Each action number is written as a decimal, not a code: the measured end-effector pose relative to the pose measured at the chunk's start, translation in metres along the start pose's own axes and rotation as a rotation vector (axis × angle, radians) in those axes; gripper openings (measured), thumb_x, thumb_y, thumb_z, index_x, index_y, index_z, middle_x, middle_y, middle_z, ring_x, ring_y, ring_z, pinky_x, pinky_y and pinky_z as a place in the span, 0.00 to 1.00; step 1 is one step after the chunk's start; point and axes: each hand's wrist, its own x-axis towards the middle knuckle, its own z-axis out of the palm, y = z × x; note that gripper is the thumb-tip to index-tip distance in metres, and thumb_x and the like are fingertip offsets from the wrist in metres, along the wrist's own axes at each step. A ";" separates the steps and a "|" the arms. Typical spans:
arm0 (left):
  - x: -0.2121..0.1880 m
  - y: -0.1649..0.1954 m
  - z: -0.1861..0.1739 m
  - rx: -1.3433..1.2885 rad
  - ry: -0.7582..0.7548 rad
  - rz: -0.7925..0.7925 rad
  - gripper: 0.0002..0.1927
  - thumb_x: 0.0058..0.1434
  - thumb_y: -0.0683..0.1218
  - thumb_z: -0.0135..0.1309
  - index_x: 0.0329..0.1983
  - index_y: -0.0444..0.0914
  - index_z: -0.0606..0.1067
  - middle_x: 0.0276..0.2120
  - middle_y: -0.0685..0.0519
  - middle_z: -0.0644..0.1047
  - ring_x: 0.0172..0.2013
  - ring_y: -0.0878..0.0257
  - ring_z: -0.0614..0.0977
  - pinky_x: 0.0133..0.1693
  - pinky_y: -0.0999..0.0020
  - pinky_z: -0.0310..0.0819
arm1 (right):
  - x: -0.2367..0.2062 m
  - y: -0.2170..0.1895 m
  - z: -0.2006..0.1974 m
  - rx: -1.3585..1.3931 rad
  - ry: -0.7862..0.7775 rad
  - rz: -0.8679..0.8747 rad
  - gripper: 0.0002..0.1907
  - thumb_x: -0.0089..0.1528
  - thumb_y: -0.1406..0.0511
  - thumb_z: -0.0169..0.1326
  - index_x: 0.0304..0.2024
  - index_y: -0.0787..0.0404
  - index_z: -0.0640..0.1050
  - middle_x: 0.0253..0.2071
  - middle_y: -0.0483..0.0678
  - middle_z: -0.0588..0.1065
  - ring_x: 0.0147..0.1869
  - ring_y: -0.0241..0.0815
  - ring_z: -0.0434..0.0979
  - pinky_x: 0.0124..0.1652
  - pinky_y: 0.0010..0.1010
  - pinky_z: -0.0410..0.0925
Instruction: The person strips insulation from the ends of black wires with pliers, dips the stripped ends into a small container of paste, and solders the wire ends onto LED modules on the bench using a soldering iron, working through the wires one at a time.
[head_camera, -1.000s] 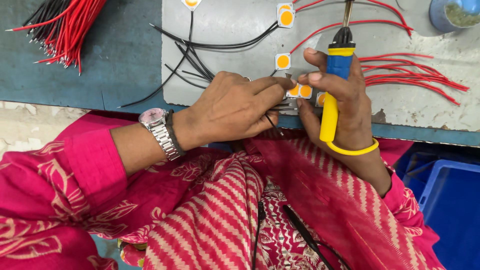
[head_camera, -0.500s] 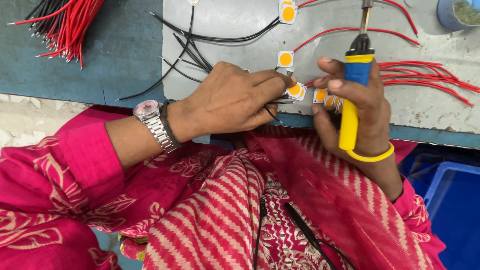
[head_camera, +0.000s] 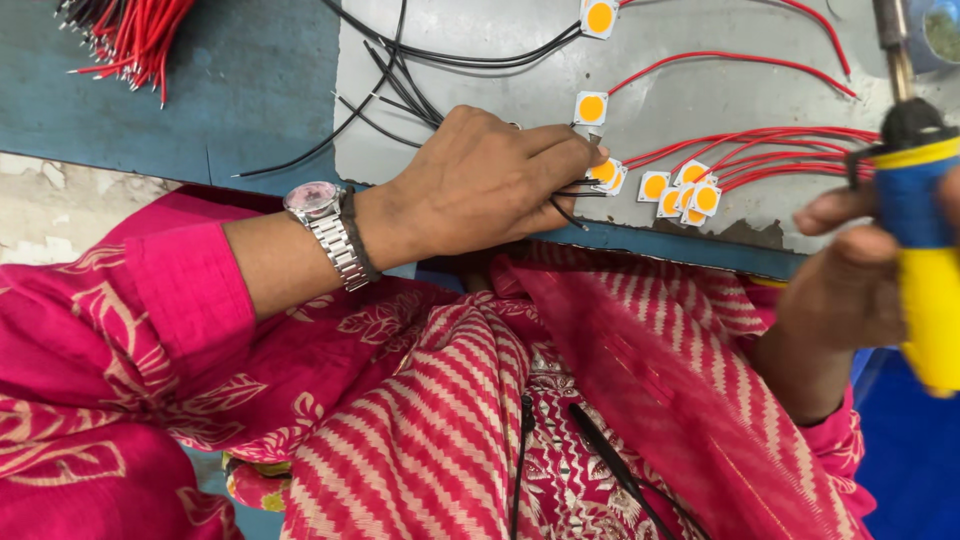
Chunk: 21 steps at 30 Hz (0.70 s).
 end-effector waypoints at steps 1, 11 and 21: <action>0.000 0.000 0.001 0.004 0.001 0.000 0.17 0.63 0.48 0.61 0.52 0.37 0.74 0.42 0.53 0.80 0.31 0.53 0.82 0.28 0.57 0.72 | -0.005 0.010 -0.010 -0.018 0.031 -0.013 0.17 0.75 0.61 0.54 0.54 0.71 0.71 0.37 0.64 0.73 0.31 0.50 0.75 0.32 0.32 0.73; 0.004 -0.002 0.004 0.005 -0.025 0.011 0.18 0.60 0.48 0.62 0.52 0.38 0.75 0.43 0.54 0.79 0.28 0.55 0.81 0.26 0.57 0.71 | -0.033 0.052 -0.098 0.089 0.180 0.112 0.20 0.76 0.59 0.45 0.42 0.73 0.75 0.36 0.60 0.72 0.33 0.49 0.68 0.37 0.34 0.65; 0.007 -0.007 0.004 0.067 -0.044 0.021 0.21 0.57 0.49 0.62 0.52 0.36 0.76 0.42 0.52 0.78 0.29 0.53 0.82 0.28 0.57 0.73 | 0.004 0.001 -0.063 0.229 -0.134 0.126 0.07 0.70 0.66 0.45 0.41 0.65 0.72 0.41 0.59 0.70 0.30 0.39 0.61 0.30 0.26 0.57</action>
